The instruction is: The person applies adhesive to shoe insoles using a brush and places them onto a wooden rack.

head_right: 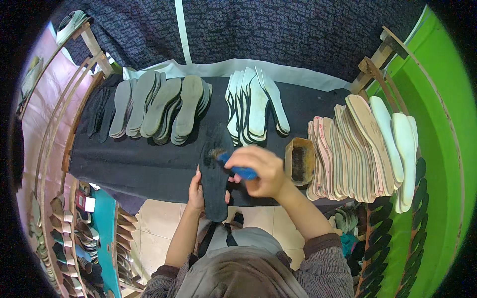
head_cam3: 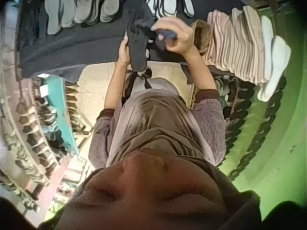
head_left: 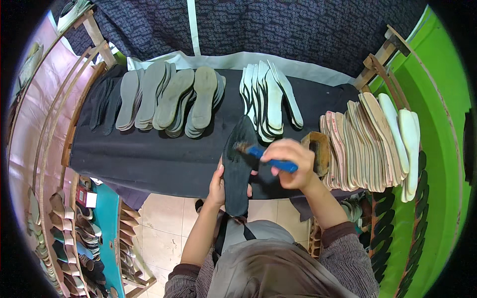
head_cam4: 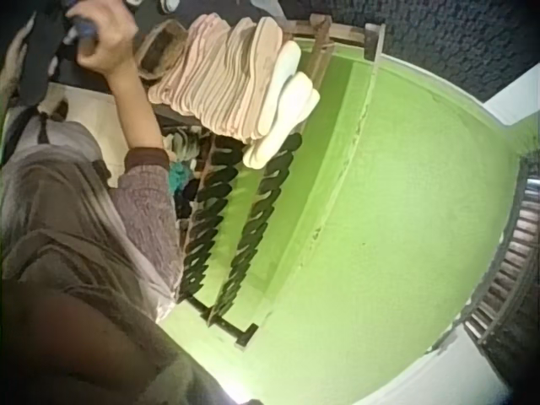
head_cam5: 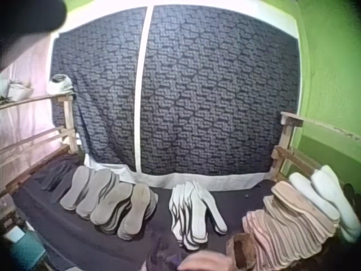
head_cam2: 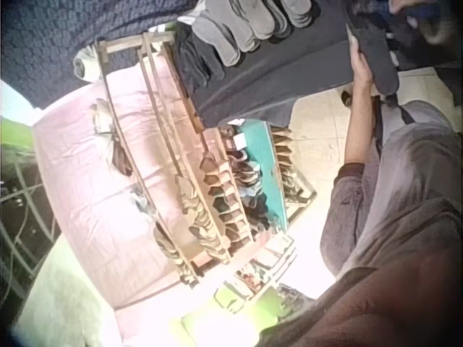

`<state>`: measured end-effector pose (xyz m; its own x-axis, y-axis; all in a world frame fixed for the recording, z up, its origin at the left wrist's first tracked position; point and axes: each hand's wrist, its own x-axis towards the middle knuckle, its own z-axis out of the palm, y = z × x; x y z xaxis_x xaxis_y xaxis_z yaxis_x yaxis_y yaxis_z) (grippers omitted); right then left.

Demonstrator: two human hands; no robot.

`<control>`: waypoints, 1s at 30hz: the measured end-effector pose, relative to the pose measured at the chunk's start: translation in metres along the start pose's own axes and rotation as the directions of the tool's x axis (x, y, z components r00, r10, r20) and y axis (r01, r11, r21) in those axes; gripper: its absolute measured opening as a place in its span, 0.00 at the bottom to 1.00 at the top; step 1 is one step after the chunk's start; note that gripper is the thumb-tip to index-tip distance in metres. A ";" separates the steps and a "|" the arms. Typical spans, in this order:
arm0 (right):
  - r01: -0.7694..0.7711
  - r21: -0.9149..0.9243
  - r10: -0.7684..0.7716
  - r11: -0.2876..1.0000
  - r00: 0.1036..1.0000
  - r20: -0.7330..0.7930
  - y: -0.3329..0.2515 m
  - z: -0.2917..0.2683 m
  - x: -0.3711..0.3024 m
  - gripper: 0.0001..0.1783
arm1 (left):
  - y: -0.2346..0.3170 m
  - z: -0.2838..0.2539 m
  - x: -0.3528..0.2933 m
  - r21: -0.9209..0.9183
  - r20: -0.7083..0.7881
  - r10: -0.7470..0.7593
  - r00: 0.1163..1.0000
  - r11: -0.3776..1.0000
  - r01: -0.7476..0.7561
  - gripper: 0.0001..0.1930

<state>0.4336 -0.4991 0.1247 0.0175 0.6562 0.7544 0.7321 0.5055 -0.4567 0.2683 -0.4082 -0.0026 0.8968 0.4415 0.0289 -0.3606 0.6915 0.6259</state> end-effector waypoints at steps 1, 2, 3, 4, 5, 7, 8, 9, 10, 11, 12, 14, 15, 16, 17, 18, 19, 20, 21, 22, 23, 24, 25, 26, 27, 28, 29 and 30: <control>0.018 -0.023 -0.018 1.000 1.000 0.002 -0.001 -0.002 0.002 0.17 | 0.000 -0.001 0.001 -0.020 -0.007 -0.007 1.000 1.000 0.006 0.30; 0.035 -0.046 -0.035 0.998 0.999 0.005 -0.002 -0.004 0.004 0.17 | 0.000 -0.001 0.001 -0.039 -0.013 -0.013 1.000 0.999 0.013 0.30; -0.002 -0.092 -0.005 0.996 0.997 -0.073 0.002 -0.008 0.006 0.17 | 0.000 0.000 0.000 -0.040 -0.015 -0.014 1.000 0.999 0.014 0.30; -0.043 -0.136 0.022 0.990 0.988 -0.152 0.008 -0.011 0.008 0.17 | 0.001 0.003 0.000 -0.034 -0.012 -0.011 1.000 0.999 0.011 0.30; -0.129 -0.108 0.104 0.986 0.971 -0.215 0.011 -0.012 0.010 0.18 | 0.002 0.006 -0.001 -0.028 -0.008 -0.008 1.000 1.000 0.008 0.30; -0.095 -0.122 0.072 0.988 0.980 -0.184 0.016 -0.011 0.009 0.17 | 0.002 0.009 -0.002 0.008 -0.029 -0.001 1.000 1.000 0.002 0.29; -0.008 -0.177 -0.018 0.984 0.990 -0.139 0.013 -0.010 0.008 0.16 | 0.002 0.010 -0.001 0.043 -0.050 0.004 0.999 0.999 -0.002 0.28; 0.058 -0.214 -0.083 0.975 0.990 -0.110 0.010 -0.007 0.006 0.14 | 0.003 0.009 -0.002 0.043 -0.052 0.006 0.999 0.999 -0.004 0.28; 0.060 -0.212 -0.084 0.976 0.991 -0.109 0.009 -0.009 0.006 0.14 | 0.003 0.009 -0.002 0.036 -0.044 -0.011 0.999 0.999 0.013 0.28; 0.034 -0.236 -0.071 0.971 0.986 -0.148 0.007 -0.013 0.007 0.10 | 0.003 0.008 -0.002 0.029 -0.037 -0.029 0.999 0.999 0.030 0.28; 0.005 -0.261 -0.057 0.965 0.980 -0.189 0.005 -0.016 0.008 0.08 | 0.003 0.008 -0.002 0.027 -0.037 -0.030 0.999 0.999 0.031 0.28; -0.004 -0.309 -0.070 0.951 0.971 -0.228 0.001 -0.017 0.007 0.07 | 0.004 0.009 -0.003 0.039 -0.053 -0.049 0.997 0.998 0.051 0.27; 0.047 -0.284 -0.108 0.958 0.973 -0.203 -0.002 -0.017 0.006 0.08 | 0.004 0.010 -0.002 0.039 -0.051 -0.051 0.997 0.998 0.053 0.27; 0.098 -0.258 -0.147 0.961 0.973 -0.179 -0.004 -0.015 0.006 0.09 | 0.003 0.010 -0.002 0.035 -0.060 -0.034 0.998 0.999 0.036 0.27; 0.094 -0.210 -0.127 0.973 0.980 -0.151 -0.002 -0.009 0.003 0.12 | 0.002 0.011 -0.001 0.031 -0.071 -0.016 0.997 0.999 0.018 0.27; 0.104 -0.190 -0.122 0.976 0.989 -0.084 0.002 -0.006 0.001 0.10 | 0.002 0.010 0.000 0.031 -0.065 -0.018 0.998 0.999 0.020 0.27; 0.109 -0.111 -0.113 0.988 0.993 -0.029 0.004 -0.002 -0.002 0.08 | 0.003 0.007 0.002 0.031 -0.033 -0.019 0.999 0.999 0.020 0.27; 0.108 -0.030 -0.107 0.994 0.994 0.027 0.002 0.000 -0.005 0.08 | 0.003 0.006 0.004 0.031 0.000 -0.020 1.000 0.999 0.020 0.26; 0.143 -0.014 -0.141 0.990 0.985 0.103 -0.003 -0.001 -0.004 0.10 | 0.003 0.005 0.003 0.031 -0.006 -0.017 1.000 0.999 0.017 0.26; 0.144 -0.008 -0.142 0.990 0.984 0.104 -0.002 -0.003 -0.002 0.10 | 0.004 0.005 0.002 0.003 -0.005 -0.013 1.000 1.000 0.013 0.27; 0.158 -0.064 -0.155 0.985 0.987 0.050 0.003 -0.007 0.000 0.10 | 0.005 0.004 0.001 -0.025 -0.003 -0.010 1.000 1.000 0.010 0.29; 0.166 -0.121 -0.167 0.979 0.986 -0.001 0.006 -0.010 0.003 0.10 | 0.005 0.005 0.000 -0.026 -0.007 -0.009 1.000 1.000 0.009 0.29; 0.099 -0.205 -0.113 0.974 0.992 -0.055 0.008 -0.011 0.007 0.08 | 0.006 0.006 -0.001 -0.037 -0.014 -0.021 1.000 0.999 0.020 0.29; 0.049 -0.202 -0.069 0.978 0.993 -0.094 0.009 -0.012 0.007 0.07 | 0.005 0.006 -0.003 -0.047 -0.022 -0.032 0.999 0.998 0.031 0.29; 0.081 -0.144 -0.088 0.986 0.995 -0.046 0.007 -0.011 0.006 0.08 | 0.005 0.006 -0.002 -0.047 -0.020 -0.030 0.999 0.998 0.029 0.29; 0.110 -0.084 -0.110 0.990 0.994 0.001 0.003 -0.010 0.003 0.09 | 0.005 0.006 -0.002 -0.042 -0.018 -0.010 1.000 0.999 0.009 0.29; 0.129 0.038 -0.132 0.991 0.987 0.092 -0.002 -0.004 0.000 0.10 | 0.004 0.005 -0.001 -0.037 -0.016 0.011 1.000 0.999 -0.011 0.29; 0.162 0.124 -0.185 0.979 0.961 0.206 -0.003 0.000 -0.006 0.10 | 0.005 0.006 0.000 -0.037 -0.016 0.011 1.000 0.999 -0.012 0.29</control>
<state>0.4316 -0.5046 0.1213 -0.2583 0.6525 0.7124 0.6353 0.6703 -0.3836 0.2678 -0.4085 0.0046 0.8886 0.4582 0.0239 -0.3806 0.7070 0.5960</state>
